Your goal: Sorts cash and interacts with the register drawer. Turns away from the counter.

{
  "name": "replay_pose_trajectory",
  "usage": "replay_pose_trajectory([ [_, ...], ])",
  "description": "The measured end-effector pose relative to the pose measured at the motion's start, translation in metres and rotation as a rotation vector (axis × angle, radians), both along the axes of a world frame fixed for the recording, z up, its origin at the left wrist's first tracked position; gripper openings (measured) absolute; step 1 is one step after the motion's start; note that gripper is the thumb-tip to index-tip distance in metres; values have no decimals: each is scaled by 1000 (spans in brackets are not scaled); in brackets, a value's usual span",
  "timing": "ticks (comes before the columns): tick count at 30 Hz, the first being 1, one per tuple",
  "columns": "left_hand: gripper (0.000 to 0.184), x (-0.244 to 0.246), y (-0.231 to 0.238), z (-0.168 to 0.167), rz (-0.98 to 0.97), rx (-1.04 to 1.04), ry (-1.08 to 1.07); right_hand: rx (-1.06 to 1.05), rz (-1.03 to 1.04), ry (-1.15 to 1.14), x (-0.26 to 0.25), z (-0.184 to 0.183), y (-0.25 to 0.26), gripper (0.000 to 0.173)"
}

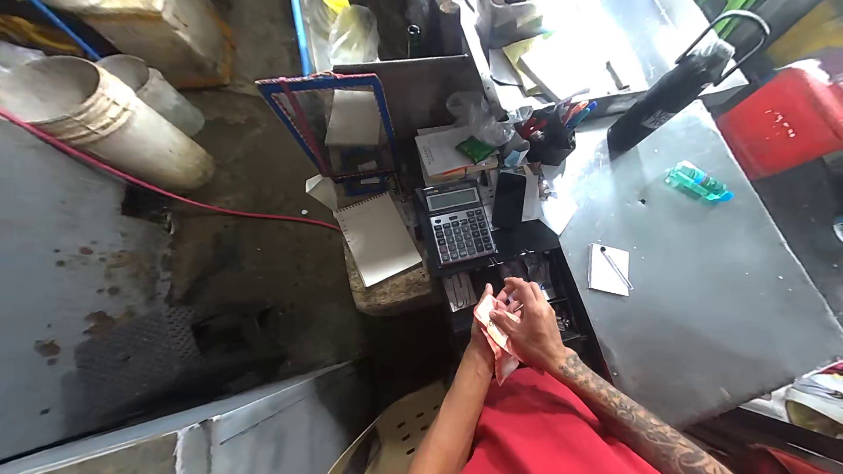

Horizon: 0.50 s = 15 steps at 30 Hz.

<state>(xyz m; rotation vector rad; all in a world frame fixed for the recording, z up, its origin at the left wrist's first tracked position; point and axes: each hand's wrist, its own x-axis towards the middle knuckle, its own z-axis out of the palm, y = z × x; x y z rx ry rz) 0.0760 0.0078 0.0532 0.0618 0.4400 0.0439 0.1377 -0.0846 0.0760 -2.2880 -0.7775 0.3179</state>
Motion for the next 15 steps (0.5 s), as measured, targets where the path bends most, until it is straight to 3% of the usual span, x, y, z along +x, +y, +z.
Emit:
replay_pose_trajectory([
  [2,56,-2,-4,0,89,-79,47,-59,-14,17,4,7,0,61],
  [5,57,8,-4,-6,184,-127,78,-106,-84,81,8,10,-1,66],
  [9,64,20,12,-23,272,-190,-62,-54,-3,616,21,12,-29,68],
  [12,60,18,27,-24,290,-205,-214,106,-42,867,29,13,-48,37],
  [15,57,12,31,-34,205,-119,-324,527,-175,896,31,14,-57,20],
])
